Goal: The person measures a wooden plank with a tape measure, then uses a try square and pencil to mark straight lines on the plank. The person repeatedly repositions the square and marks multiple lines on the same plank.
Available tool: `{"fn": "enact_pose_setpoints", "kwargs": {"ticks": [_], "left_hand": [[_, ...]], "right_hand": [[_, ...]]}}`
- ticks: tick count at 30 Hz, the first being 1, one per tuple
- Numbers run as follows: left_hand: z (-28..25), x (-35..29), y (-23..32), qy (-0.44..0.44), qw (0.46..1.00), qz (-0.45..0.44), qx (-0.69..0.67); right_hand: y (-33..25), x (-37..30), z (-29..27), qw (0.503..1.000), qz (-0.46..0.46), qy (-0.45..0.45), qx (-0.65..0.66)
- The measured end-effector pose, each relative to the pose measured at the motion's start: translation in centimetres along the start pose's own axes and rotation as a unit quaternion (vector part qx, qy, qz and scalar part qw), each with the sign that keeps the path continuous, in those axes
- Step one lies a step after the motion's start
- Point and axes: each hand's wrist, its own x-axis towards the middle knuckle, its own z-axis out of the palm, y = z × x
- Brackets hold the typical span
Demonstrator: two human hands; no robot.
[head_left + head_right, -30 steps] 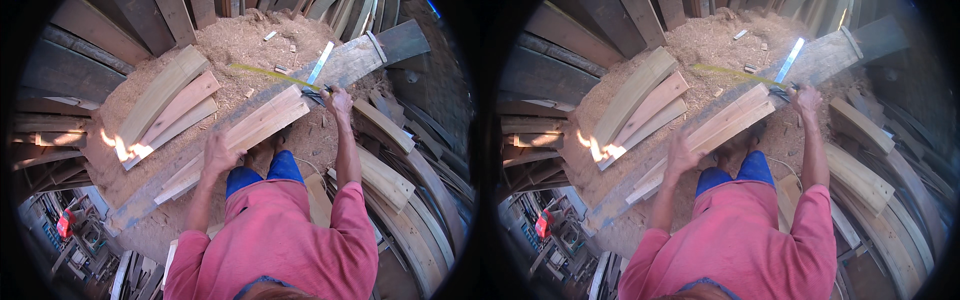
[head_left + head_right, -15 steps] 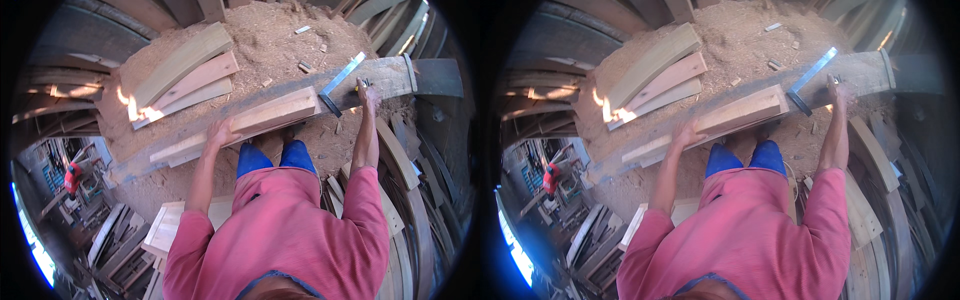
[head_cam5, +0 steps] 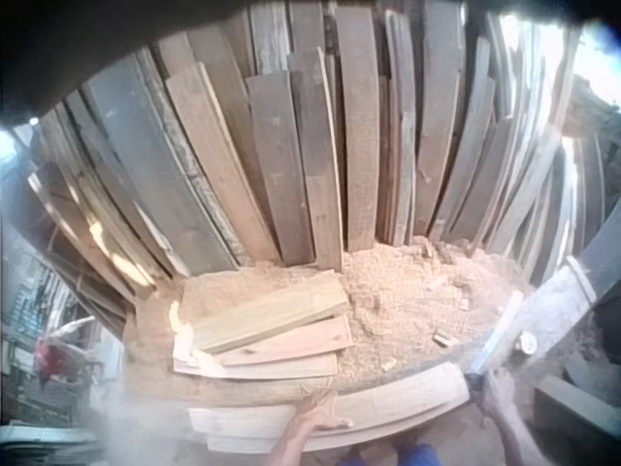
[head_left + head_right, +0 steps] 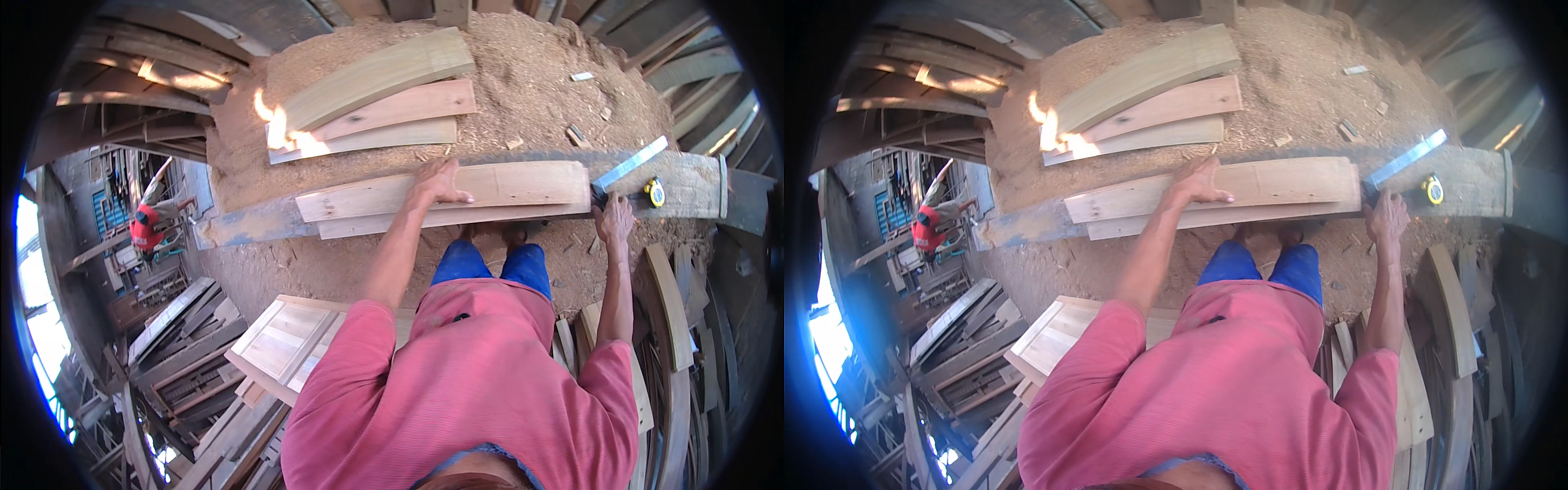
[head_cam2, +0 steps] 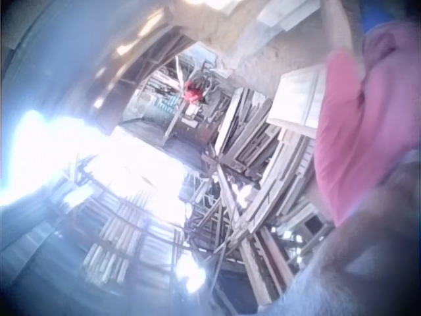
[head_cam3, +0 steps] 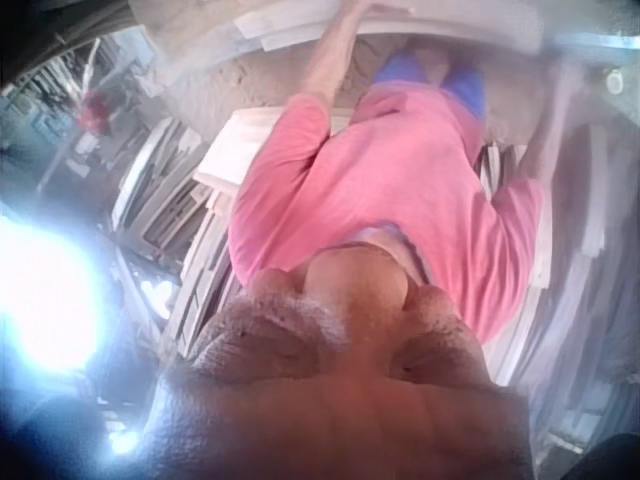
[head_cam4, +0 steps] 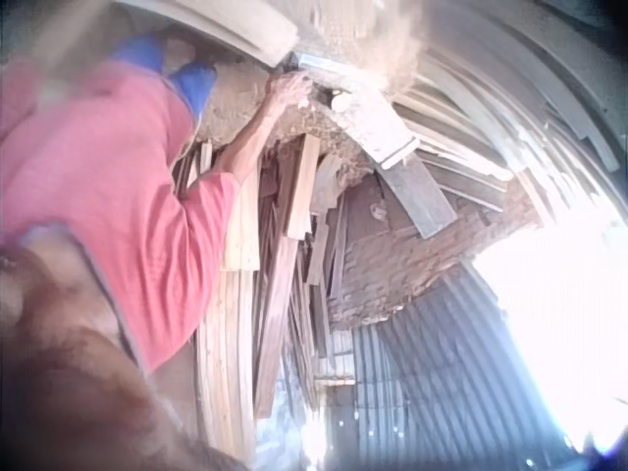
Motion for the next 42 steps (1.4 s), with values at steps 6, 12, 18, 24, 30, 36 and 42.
{"fn": "enact_pose_setpoints", "kwargs": {"ticks": [6,12,18,24,30,36,42], "left_hand": [[1.4,0.2,-1.5,0.067,0.996,0.045,-0.049],[1.5,1.1,-1.5,0.026,0.996,0.046,-0.072],[0.8,-0.3,-0.8,-0.006,0.998,0.055,-0.035],[1.6,-0.5,0.0,0.073,0.987,0.110,-0.096],[2.8,1.6,4.3,0.150,0.953,0.237,-0.113],[0.8,2.7,4.6,0.171,0.964,0.112,-0.171],[-1.8,-0.8,-8.8,0.048,0.984,0.048,-0.163]], "right_hand": [[0.3,1.7,1.0,0.999,-0.035,0.000,-0.018],[1.2,1.8,0.7,0.999,-0.039,0.017,0.011],[1.2,1.4,-0.4,0.999,-0.023,0.002,0.041],[-1.4,-0.6,-1.7,0.987,-0.012,0.068,0.145],[-5.8,-3.2,-2.3,0.982,-0.051,0.055,0.173],[-7.9,-4.2,-1.4,0.980,-0.068,0.037,0.185],[-7.9,-4.2,-0.8,0.980,-0.050,0.052,0.187]]}}
